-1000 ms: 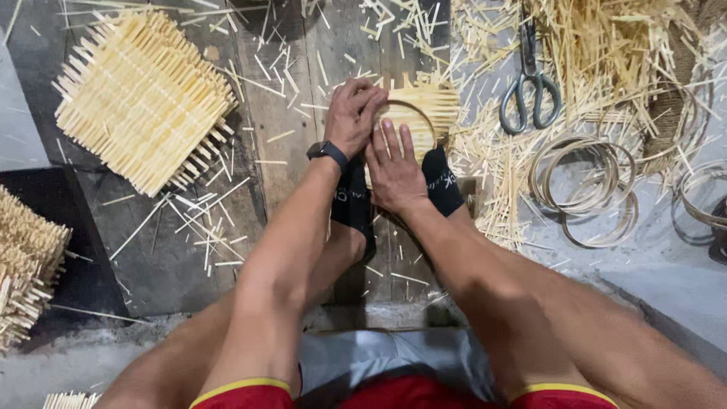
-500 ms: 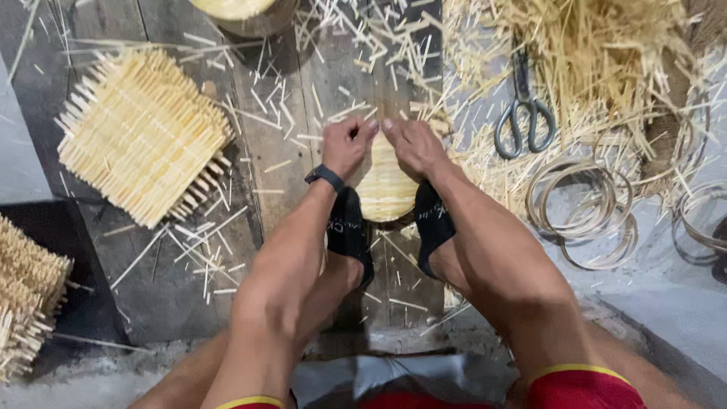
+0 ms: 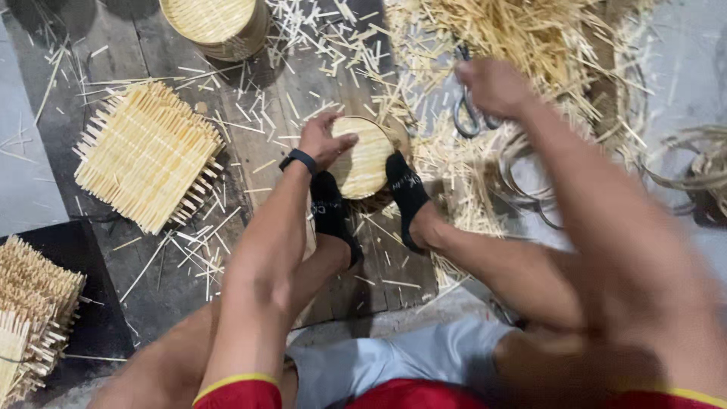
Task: The person sits on the floor and repeatedly places a woven bamboo mat over a circular wooden mold, then uses shears to trim the excess bamboo strips flush with the mold's edge. The person stacks the finished circular pieces and continues the process with new mats.
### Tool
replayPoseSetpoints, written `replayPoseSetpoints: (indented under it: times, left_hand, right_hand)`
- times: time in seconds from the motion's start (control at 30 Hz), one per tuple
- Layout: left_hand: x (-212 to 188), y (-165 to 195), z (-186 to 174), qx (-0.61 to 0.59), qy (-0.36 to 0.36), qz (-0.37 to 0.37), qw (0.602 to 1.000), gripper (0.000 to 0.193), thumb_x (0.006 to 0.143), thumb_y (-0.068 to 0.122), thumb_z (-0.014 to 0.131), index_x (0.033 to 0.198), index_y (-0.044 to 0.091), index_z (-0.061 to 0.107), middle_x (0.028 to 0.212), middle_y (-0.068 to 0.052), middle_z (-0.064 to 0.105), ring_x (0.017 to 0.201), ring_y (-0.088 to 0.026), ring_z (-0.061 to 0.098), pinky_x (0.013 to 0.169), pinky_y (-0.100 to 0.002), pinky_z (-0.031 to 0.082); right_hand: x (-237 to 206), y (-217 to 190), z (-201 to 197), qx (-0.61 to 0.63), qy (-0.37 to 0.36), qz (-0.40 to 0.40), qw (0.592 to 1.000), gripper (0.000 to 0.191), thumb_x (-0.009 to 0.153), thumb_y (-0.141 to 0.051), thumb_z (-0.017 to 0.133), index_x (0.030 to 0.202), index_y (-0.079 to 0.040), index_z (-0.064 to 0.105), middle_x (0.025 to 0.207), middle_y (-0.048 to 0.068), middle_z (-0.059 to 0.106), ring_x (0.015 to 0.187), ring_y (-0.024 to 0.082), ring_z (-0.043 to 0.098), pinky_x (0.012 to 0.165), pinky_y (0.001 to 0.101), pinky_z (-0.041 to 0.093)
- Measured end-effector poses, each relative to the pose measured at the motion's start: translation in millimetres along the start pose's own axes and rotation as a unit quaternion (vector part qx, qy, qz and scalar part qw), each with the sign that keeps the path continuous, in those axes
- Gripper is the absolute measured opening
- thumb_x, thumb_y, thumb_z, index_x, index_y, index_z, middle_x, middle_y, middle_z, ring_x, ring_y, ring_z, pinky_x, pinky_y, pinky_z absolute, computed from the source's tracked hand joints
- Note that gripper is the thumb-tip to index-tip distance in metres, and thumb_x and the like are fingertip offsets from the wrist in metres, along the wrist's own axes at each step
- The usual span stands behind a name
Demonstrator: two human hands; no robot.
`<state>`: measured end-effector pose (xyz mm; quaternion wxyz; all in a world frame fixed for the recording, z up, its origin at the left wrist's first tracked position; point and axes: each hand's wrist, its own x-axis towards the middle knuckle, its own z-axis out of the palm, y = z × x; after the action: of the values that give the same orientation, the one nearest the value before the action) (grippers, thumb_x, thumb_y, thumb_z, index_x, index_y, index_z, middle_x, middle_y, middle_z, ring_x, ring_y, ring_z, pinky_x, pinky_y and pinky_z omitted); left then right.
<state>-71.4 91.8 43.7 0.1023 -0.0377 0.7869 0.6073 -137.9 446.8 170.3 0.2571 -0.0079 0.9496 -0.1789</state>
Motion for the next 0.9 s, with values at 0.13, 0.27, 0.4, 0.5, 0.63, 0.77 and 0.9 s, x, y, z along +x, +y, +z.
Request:
replayPoseSetpoints:
  times: [0.13, 0.27, 0.4, 0.5, 0.63, 0.77, 0.9]
  left_hand:
    - [-32.0, 58.6, 1.2, 0.059, 0.002, 0.042, 0.997, 0.048, 0.066, 0.009, 0.092, 0.108, 0.003, 0.068, 0.098, -0.013, 0.074, 0.088, -0.023, 0.072, 0.079, -0.036, 0.06]
    - [-67.7, 78.4, 23.9, 0.251, 0.086, 0.322, 0.909, 0.039, 0.076, -0.006, 0.077, 0.11, 0.005, 0.06, 0.11, -0.014, 0.069, 0.094, -0.028, 0.066, 0.079, -0.038, 0.057]
    - [-102.1, 49.6, 51.8, 0.443, -0.011, 0.32, 0.838, 0.033, 0.07, -0.003, 0.068, 0.101, 0.007, 0.058, 0.1, -0.016, 0.055, 0.091, -0.035, 0.057, 0.074, -0.047, 0.05]
    - [-113.4, 27.2, 55.9, 0.441, -0.1, 0.292, 0.843, 0.039, 0.081, 0.003, 0.069, 0.117, 0.014, 0.061, 0.121, -0.013, 0.055, 0.109, -0.034, 0.057, 0.089, -0.047, 0.051]
    - [-89.3, 23.8, 50.4, 0.454, -0.05, 0.278, 0.845, 0.064, 0.077, 0.033, 0.079, 0.135, 0.018, 0.056, 0.138, -0.016, 0.051, 0.122, -0.039, 0.053, 0.1, -0.052, 0.046]
    - [-42.8, 36.6, 60.1, 0.435, -0.009, 0.159, 0.886, 0.123, 0.061, 0.064, 0.089, 0.146, -0.006, 0.035, 0.134, -0.034, 0.044, 0.124, -0.053, 0.046, 0.104, -0.066, 0.036]
    - [-37.7, 40.3, 79.2, 0.362, 0.025, 0.064, 0.93, 0.117, 0.067, 0.052, 0.085, 0.159, 0.006, 0.029, 0.137, -0.027, 0.049, 0.126, -0.045, 0.05, 0.106, -0.058, 0.044]
  right_hand:
    - [-114.4, 55.8, -104.8, -0.262, 0.079, -0.033, 0.961, 0.051, 0.112, -0.049, 0.05, 0.109, -0.003, 0.074, 0.095, 0.024, 0.074, 0.093, 0.043, 0.069, 0.087, 0.0552, 0.053]
    - [-136.9, 92.4, -94.9, -0.044, 0.046, 0.068, 0.996, 0.042, 0.109, -0.045, 0.051, 0.116, -0.01, 0.073, 0.094, 0.019, 0.074, 0.083, 0.037, 0.07, 0.082, 0.05, 0.058]
    - [-70.0, 128.0, 6.1, 0.055, -0.027, 0.027, 0.998, 0.034, 0.097, -0.034, 0.066, 0.117, -0.007, 0.073, 0.111, 0.015, 0.075, 0.097, 0.028, 0.072, 0.092, 0.0436, 0.056]
    - [-21.4, 147.9, 88.4, 0.128, 0.035, 0.018, 0.991, 0.04, 0.089, -0.037, 0.075, 0.109, -0.002, 0.072, 0.103, 0.019, 0.075, 0.096, 0.029, 0.073, 0.092, 0.0431, 0.058]
    - [28.6, 160.8, 140.8, 0.061, 0.195, -0.025, 0.979, 0.049, 0.081, -0.029, 0.085, 0.112, 0.004, 0.066, 0.113, 0.028, 0.063, 0.105, 0.042, 0.061, 0.092, 0.0503, 0.05]
    - [58.3, 155.9, 150.7, 0.069, 0.235, -0.025, 0.969, 0.069, 0.07, -0.021, 0.091, 0.122, 0.008, 0.056, 0.114, 0.031, 0.059, 0.105, 0.047, 0.057, 0.09, 0.0513, 0.048]
    - [74.1, 154.4, 141.2, 0.14, 0.105, 0.112, 0.978, 0.061, 0.075, -0.017, 0.085, 0.128, 0.0, 0.058, 0.113, 0.02, 0.069, 0.104, 0.036, 0.069, 0.092, 0.0459, 0.055]
